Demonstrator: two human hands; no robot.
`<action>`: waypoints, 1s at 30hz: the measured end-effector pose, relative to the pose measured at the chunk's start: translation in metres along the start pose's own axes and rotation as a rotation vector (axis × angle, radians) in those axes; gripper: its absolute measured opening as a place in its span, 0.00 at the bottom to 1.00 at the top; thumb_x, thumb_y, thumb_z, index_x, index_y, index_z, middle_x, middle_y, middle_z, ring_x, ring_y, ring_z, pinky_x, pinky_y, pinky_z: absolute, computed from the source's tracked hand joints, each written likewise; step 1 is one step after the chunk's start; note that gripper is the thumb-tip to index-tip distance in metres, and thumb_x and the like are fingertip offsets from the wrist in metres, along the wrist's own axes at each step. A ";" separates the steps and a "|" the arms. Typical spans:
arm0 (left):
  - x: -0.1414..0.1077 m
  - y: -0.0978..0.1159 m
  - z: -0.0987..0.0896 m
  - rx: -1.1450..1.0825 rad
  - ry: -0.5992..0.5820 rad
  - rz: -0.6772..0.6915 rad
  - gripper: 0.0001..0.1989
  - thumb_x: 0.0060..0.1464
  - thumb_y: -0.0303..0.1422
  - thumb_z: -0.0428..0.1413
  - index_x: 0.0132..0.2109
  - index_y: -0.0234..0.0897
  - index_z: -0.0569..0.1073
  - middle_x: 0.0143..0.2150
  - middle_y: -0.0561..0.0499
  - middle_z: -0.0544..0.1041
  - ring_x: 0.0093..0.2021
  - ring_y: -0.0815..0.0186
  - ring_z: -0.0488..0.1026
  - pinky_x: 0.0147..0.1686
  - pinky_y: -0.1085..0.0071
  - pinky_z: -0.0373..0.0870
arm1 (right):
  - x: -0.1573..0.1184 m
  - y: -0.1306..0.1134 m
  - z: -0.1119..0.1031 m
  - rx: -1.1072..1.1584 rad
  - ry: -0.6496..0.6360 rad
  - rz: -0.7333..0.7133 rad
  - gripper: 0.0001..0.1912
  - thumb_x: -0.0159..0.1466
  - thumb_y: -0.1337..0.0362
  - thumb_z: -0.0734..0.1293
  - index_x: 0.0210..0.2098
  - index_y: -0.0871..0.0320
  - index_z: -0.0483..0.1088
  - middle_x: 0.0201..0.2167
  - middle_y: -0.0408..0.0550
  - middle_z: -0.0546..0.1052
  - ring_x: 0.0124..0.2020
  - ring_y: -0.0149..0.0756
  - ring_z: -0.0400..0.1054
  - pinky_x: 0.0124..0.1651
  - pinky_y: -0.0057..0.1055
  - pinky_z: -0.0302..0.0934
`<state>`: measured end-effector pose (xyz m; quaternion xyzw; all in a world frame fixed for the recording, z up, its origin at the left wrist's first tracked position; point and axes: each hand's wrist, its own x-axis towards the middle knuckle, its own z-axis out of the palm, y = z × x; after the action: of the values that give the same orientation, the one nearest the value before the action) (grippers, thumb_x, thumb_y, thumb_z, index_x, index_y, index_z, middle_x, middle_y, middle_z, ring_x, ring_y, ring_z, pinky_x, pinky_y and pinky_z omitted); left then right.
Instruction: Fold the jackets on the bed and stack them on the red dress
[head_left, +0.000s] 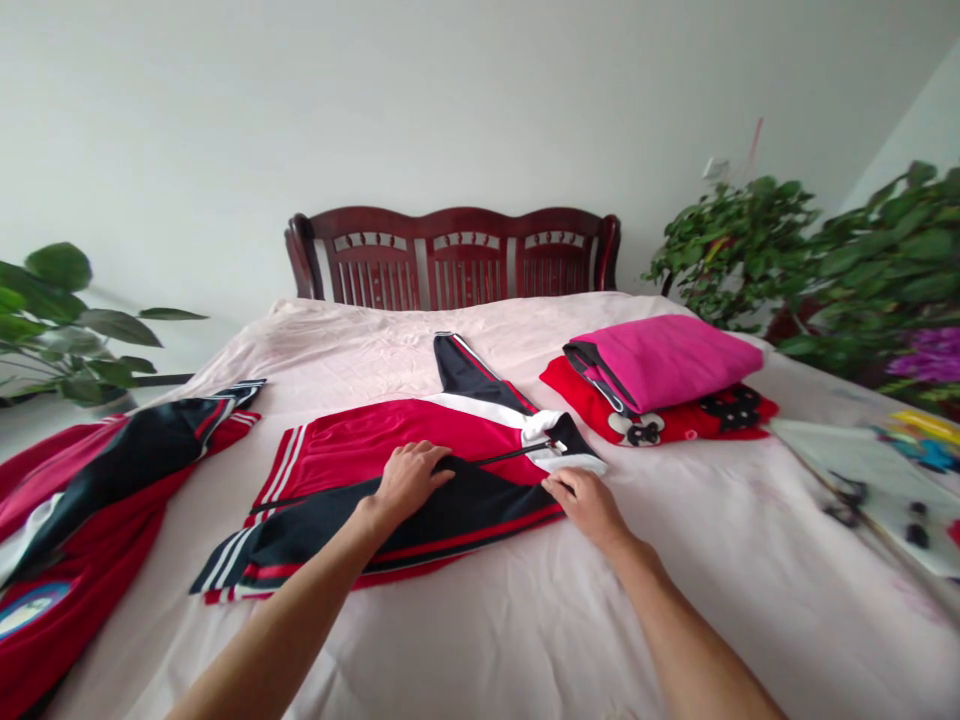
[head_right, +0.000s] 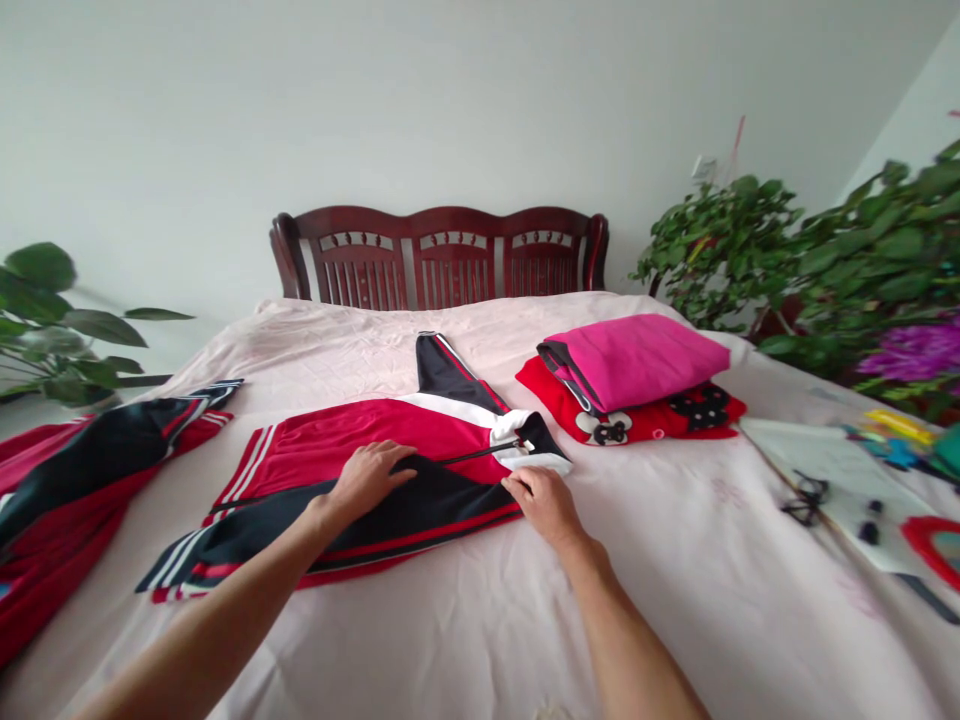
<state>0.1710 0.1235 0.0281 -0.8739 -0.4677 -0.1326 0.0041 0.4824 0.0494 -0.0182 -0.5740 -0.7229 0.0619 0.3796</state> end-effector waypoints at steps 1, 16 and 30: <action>0.005 0.003 0.005 0.006 -0.010 0.023 0.17 0.61 0.43 0.56 0.55 0.46 0.76 0.49 0.49 0.80 0.49 0.58 0.76 0.47 0.66 0.68 | 0.000 0.000 0.000 0.004 -0.001 0.001 0.15 0.66 0.56 0.62 0.26 0.54 0.71 0.27 0.47 0.79 0.31 0.39 0.72 0.36 0.33 0.61; 0.039 -0.004 0.022 0.119 0.064 -0.072 0.14 0.67 0.34 0.45 0.42 0.38 0.76 0.41 0.45 0.77 0.41 0.59 0.74 0.43 0.62 0.63 | 0.001 0.004 0.001 -0.171 0.040 0.027 0.17 0.67 0.57 0.62 0.24 0.54 0.69 0.24 0.46 0.77 0.28 0.38 0.69 0.34 0.34 0.58; -0.015 -0.014 0.003 0.063 0.068 -0.048 0.17 0.64 0.36 0.51 0.58 0.41 0.73 0.63 0.44 0.71 0.65 0.54 0.64 0.65 0.54 0.56 | 0.000 0.015 0.003 -0.355 0.117 -0.046 0.11 0.64 0.61 0.66 0.26 0.54 0.72 0.27 0.44 0.79 0.32 0.39 0.72 0.39 0.36 0.57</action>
<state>0.1525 0.1198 0.0202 -0.8567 -0.4922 -0.1476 0.0444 0.4925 0.0551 -0.0278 -0.6181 -0.7121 -0.1086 0.3149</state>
